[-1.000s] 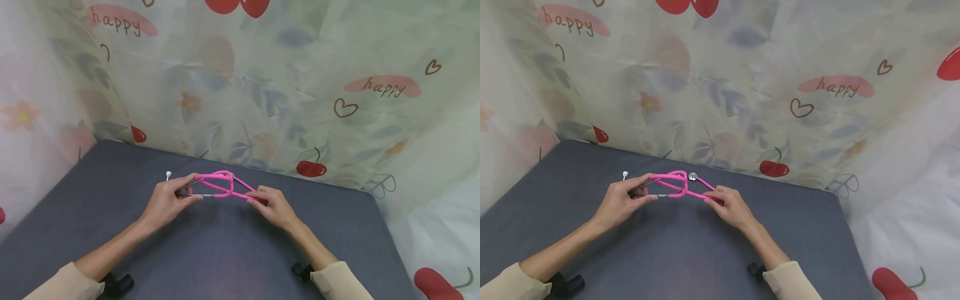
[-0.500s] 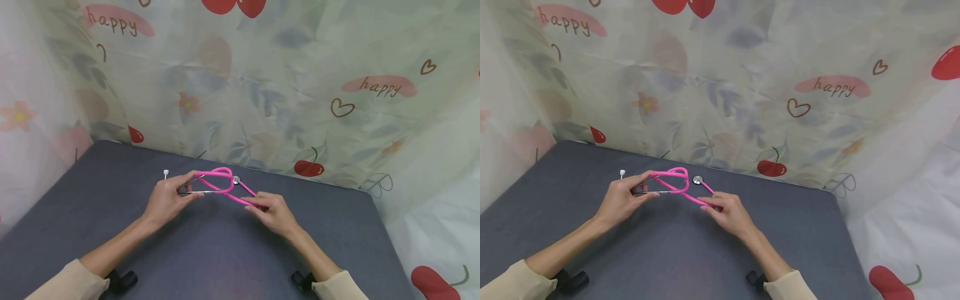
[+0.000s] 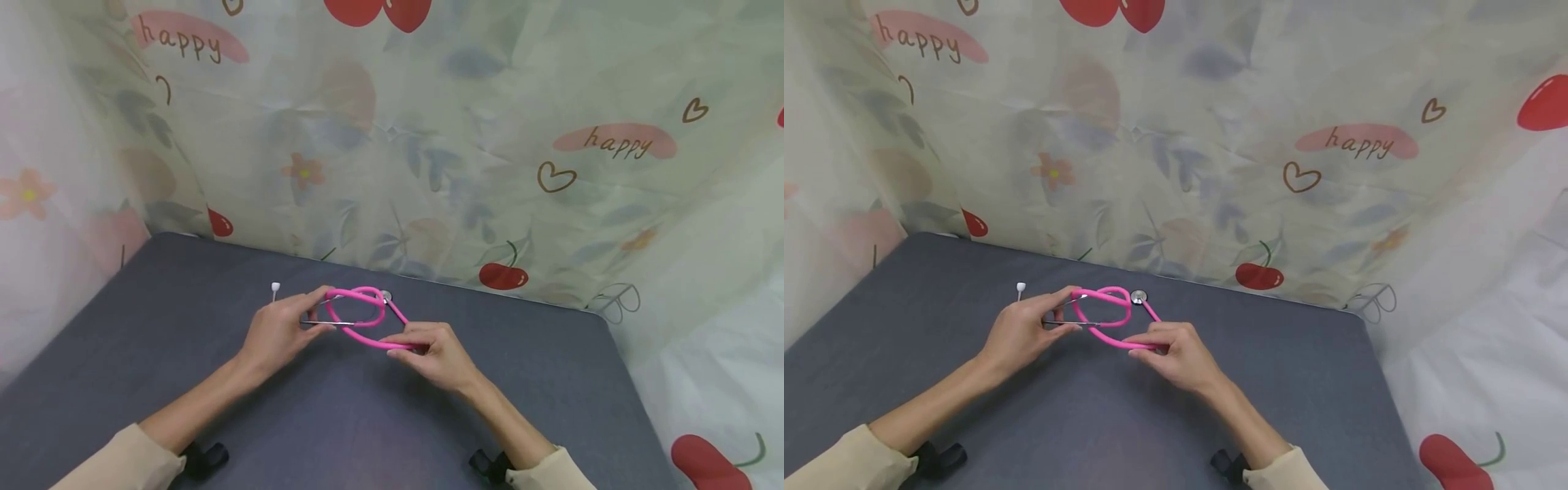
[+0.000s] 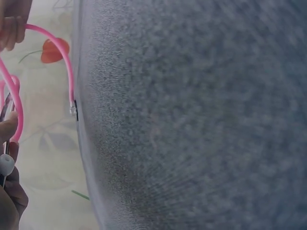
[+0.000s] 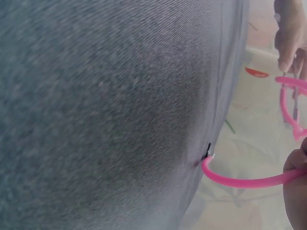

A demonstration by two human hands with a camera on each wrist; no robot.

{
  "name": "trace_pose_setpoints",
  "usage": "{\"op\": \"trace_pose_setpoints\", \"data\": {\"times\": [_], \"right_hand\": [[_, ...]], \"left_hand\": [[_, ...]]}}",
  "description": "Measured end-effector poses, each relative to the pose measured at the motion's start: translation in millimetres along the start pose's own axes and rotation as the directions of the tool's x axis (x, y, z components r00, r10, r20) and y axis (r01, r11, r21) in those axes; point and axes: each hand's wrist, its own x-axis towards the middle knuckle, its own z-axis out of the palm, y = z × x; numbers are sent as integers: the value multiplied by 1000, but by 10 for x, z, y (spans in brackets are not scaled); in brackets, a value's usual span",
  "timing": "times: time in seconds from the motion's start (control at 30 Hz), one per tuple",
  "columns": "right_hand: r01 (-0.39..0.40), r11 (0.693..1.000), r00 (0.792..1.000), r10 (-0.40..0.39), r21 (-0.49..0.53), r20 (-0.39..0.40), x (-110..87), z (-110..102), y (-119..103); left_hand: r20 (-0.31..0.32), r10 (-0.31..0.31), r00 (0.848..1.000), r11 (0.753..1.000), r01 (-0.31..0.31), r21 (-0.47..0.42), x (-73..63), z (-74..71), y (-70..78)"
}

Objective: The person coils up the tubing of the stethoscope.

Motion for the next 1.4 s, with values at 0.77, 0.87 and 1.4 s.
{"op": "trace_pose_setpoints", "data": {"times": [0.77,0.87,1.4], "right_hand": [[50,999,999,-49,11,-9,196,7,-297],[58,998,998,-58,-2,-28,238,-12,-442],[34,999,999,-33,11,-24,299,-5,-449]], "left_hand": [[200,174,964,983,-181,17,-127,81,83],[241,200,950,977,-212,24,-142,102,93],[299,150,942,980,-183,83,-148,118,148]]}}
